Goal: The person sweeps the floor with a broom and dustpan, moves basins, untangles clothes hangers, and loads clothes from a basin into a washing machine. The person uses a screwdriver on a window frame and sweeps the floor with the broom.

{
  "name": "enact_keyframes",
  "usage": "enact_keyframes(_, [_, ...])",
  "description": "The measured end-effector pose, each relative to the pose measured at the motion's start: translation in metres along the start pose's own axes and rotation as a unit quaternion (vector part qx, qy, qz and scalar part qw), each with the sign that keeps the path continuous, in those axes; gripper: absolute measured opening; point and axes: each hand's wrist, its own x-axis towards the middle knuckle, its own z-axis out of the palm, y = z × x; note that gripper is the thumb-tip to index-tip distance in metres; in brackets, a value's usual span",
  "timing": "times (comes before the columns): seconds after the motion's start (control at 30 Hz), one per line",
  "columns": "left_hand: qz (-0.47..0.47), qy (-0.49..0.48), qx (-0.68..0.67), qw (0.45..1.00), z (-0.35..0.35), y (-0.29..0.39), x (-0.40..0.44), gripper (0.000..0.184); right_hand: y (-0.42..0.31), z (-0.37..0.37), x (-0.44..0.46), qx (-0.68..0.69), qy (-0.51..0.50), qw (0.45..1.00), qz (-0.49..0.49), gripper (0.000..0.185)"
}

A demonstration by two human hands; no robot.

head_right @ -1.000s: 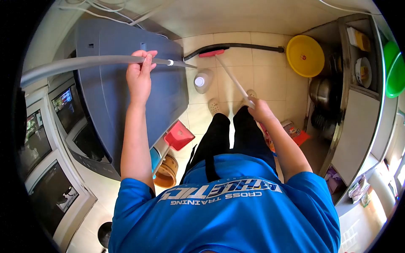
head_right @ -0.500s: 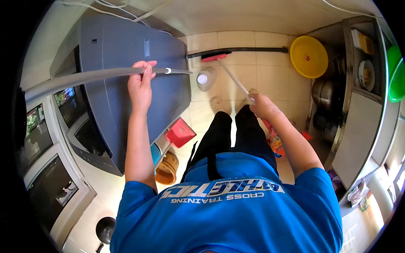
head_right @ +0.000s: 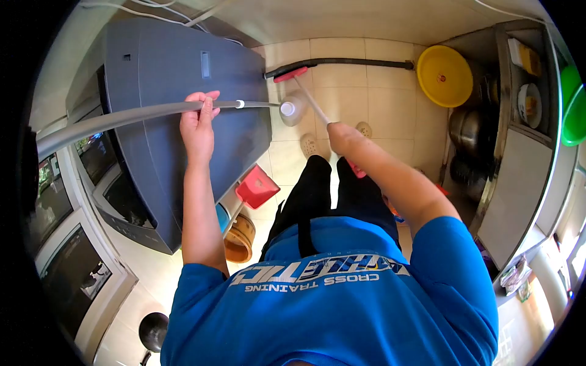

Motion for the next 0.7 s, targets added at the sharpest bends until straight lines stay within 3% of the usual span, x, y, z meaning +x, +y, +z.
enact_keyframes(0.07, [-0.007, 0.003, -0.003, 1.000, -0.002, 0.003, -0.001, 0.011, 0.032, -0.002, 0.010, -0.075, 0.033, 0.996, -0.024, 0.031])
enact_keyframes(0.1, [-0.006, 0.005, -0.001, 1.000, -0.004, 0.004, -0.001, 0.011, 0.045, -0.015, 0.006, -0.085, 0.022, 0.996, 0.013, 0.033])
enact_keyframes(0.13, [0.003, 0.003, 0.001, 1.000, -0.005, 0.006, -0.001, 0.011, 0.044, -0.046, -0.012, -0.144, 0.017, 0.989, -0.019, 0.016])
enact_keyframes(0.2, [0.015, 0.007, -0.001, 1.000, -0.010, 0.007, 0.001, 0.010, 0.062, -0.077, -0.025, -0.123, 0.009, 0.992, -0.035, 0.035])
enact_keyframes(0.23, [0.011, 0.004, 0.005, 1.000, -0.011, 0.006, 0.000, 0.010, 0.048, -0.093, -0.033, -0.129, 0.008, 0.991, -0.037, 0.035])
enact_keyframes(0.3, [0.002, -0.001, 0.008, 1.000, -0.011, 0.001, -0.006, 0.010, 0.018, -0.112, -0.046, -0.016, -0.070, 0.997, 0.027, 0.041])
enact_keyframes(0.37, [0.005, -0.002, 0.021, 1.000, -0.012, -0.004, -0.009, 0.009, 0.008, -0.098, -0.025, 0.007, -0.056, 0.998, 0.040, 0.040])
enact_keyframes(0.43, [0.014, 0.003, 0.035, 0.999, -0.013, -0.004, -0.013, 0.009, 0.022, -0.055, 0.027, -0.162, -0.016, 0.985, -0.049, 0.038])
enact_keyframes(0.53, [0.014, 0.011, 0.049, 0.999, -0.019, -0.006, -0.021, 0.009, 0.037, -0.033, 0.032, -0.113, 0.037, 0.991, -0.062, 0.046])
enact_keyframes(0.6, [0.021, 0.022, 0.034, 0.999, -0.019, -0.004, -0.020, 0.009, 0.054, -0.051, 0.009, -0.101, 0.045, 0.994, 0.017, 0.046])
enact_keyframes(0.7, [0.009, 0.055, -0.011, 0.998, -0.022, -0.006, -0.026, 0.007, 0.092, -0.060, -0.028, -0.108, 0.058, 0.992, 0.025, 0.044])
